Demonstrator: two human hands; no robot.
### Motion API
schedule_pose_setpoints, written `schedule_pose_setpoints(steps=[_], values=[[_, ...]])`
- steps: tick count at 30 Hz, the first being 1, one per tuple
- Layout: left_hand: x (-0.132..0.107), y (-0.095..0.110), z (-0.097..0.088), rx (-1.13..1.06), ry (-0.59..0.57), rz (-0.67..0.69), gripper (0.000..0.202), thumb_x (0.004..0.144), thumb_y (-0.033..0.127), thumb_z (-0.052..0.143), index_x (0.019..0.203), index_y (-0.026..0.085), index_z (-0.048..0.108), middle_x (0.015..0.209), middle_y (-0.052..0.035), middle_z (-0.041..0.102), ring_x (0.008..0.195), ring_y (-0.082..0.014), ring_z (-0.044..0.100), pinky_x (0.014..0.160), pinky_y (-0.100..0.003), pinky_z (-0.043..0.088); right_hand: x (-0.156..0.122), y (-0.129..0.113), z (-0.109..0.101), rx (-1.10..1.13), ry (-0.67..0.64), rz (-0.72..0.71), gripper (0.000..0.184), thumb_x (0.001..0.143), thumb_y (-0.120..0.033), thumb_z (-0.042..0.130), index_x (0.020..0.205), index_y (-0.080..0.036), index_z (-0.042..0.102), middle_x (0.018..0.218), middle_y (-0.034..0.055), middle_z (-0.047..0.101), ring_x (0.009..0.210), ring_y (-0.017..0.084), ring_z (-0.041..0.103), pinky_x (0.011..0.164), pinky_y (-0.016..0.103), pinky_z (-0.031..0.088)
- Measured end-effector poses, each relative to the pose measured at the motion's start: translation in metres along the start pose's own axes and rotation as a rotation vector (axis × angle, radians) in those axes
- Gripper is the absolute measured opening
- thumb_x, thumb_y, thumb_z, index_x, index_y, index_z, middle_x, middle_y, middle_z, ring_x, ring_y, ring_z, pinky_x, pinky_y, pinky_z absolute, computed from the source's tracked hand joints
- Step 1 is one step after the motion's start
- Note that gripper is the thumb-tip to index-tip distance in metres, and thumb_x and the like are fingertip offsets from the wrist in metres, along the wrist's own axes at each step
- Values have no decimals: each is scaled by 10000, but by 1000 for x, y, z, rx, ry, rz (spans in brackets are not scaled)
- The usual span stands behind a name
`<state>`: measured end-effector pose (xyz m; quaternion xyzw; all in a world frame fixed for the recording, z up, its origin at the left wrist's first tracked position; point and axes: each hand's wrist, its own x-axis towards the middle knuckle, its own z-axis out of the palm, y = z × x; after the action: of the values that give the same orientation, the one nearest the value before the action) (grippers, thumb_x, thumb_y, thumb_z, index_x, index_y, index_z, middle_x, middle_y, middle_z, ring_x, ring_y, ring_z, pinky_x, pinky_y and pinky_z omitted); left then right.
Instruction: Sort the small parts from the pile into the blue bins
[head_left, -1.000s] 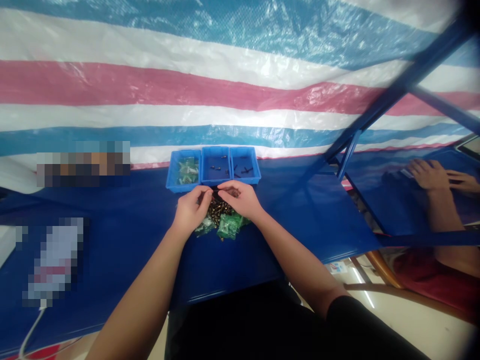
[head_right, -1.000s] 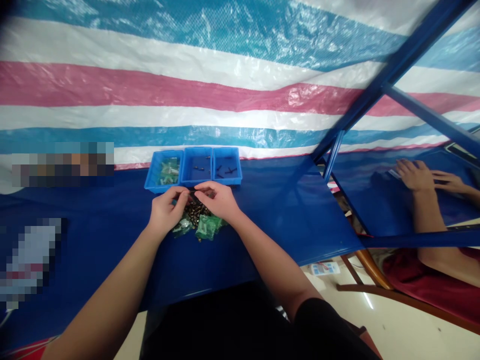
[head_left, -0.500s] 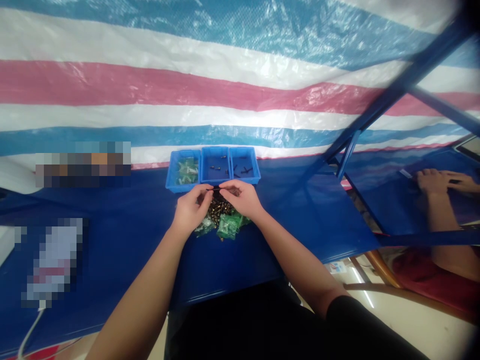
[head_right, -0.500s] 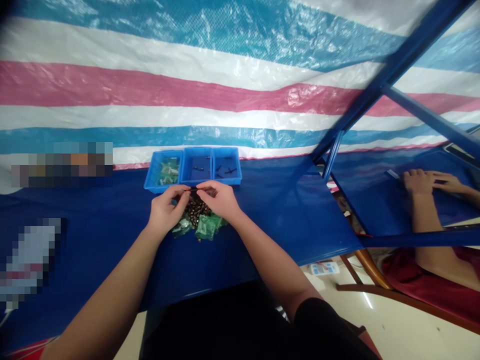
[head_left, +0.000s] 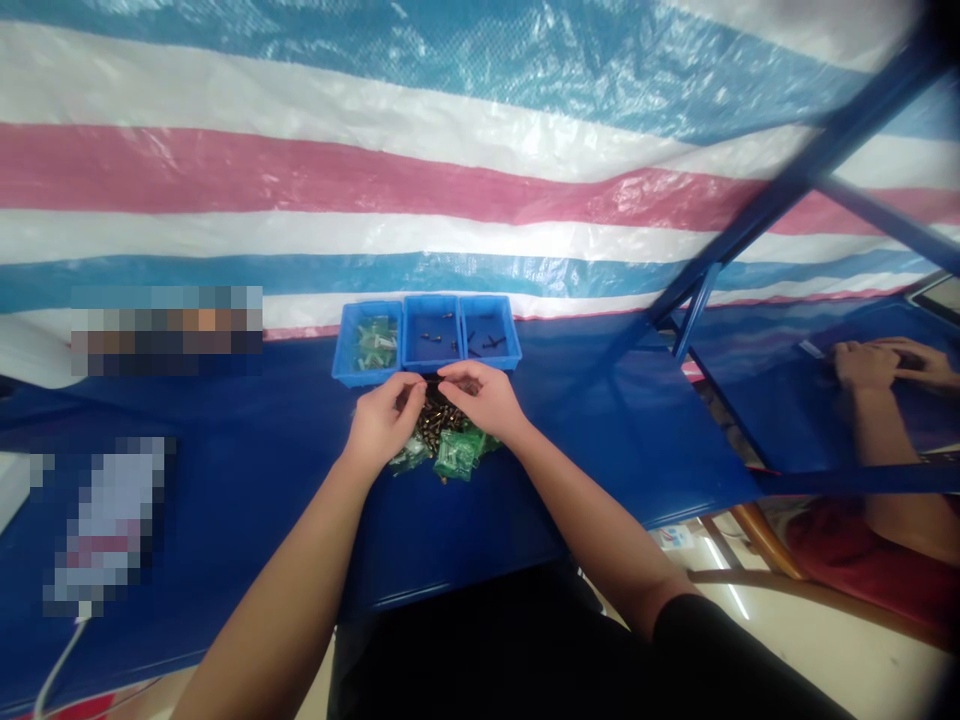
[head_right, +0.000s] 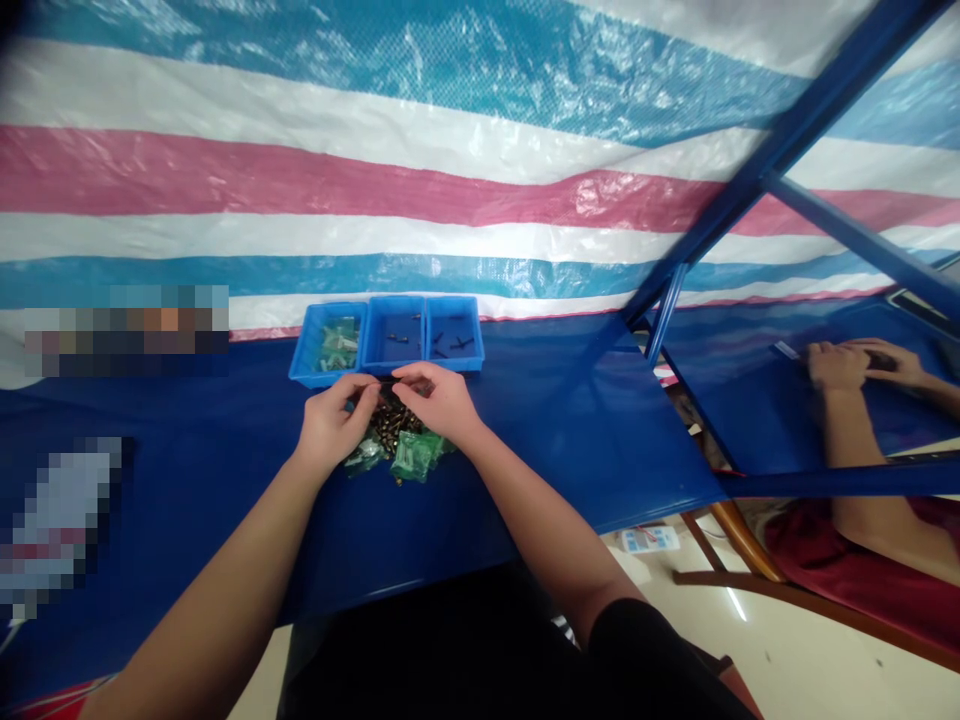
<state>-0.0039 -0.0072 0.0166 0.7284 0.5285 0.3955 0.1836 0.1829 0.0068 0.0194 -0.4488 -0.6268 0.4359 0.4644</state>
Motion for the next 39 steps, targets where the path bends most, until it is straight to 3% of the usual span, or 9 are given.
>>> schedule_pose_setpoints(steps=[10,13,17,22,25,35,39], values=[[3,0,0,97,34,-2,249,919,380,530,989,199,686,814,-4,707,679,-122,626,658,-219,458,2,4,-2,-64,29,8,211,845,-330,638,982,-191,720,870,36,735,718,133,650,714,271,541],[4,-1,-1,105,69,-38,260,916,386,537,1017,200,688,818,0,708,666,-117,622,669,-217,464,3,6,-5,-214,6,-63,191,852,-280,621,993,-191,715,907,35,737,734,138,646,750,283,537],[4,-2,0,97,73,-53,263,914,390,540,1031,206,687,829,0,716,662,-117,628,674,-219,473,1,7,-5,-511,-133,-191,214,839,-190,616,1028,-177,715,989,56,729,883,191,622,877,337,506],[3,-1,1,116,78,-36,266,915,395,535,1017,208,693,795,2,707,663,-121,632,656,-220,470,-2,8,0,-704,-197,-200,393,875,-236,595,1250,-124,628,1099,114,678,1015,241,556,958,380,472],[3,-1,1,113,65,-29,264,914,391,535,1022,206,690,784,7,698,640,-115,619,641,-218,463,-2,9,2,-768,-221,-201,412,902,-262,566,1283,-109,606,1118,134,641,1049,255,531,987,395,456],[3,-1,1,109,44,-34,263,913,392,533,1018,207,688,817,2,709,659,-121,628,647,-223,466,-2,11,0,-681,-193,-177,259,874,-226,606,1123,-172,656,1077,100,626,1073,244,542,963,387,461],[3,-2,1,109,43,-33,259,910,384,538,1020,206,692,830,1,715,675,-122,635,665,-225,472,0,8,-2,-610,-184,-161,159,833,-182,632,988,-190,665,976,64,675,967,223,582,878,359,476]])
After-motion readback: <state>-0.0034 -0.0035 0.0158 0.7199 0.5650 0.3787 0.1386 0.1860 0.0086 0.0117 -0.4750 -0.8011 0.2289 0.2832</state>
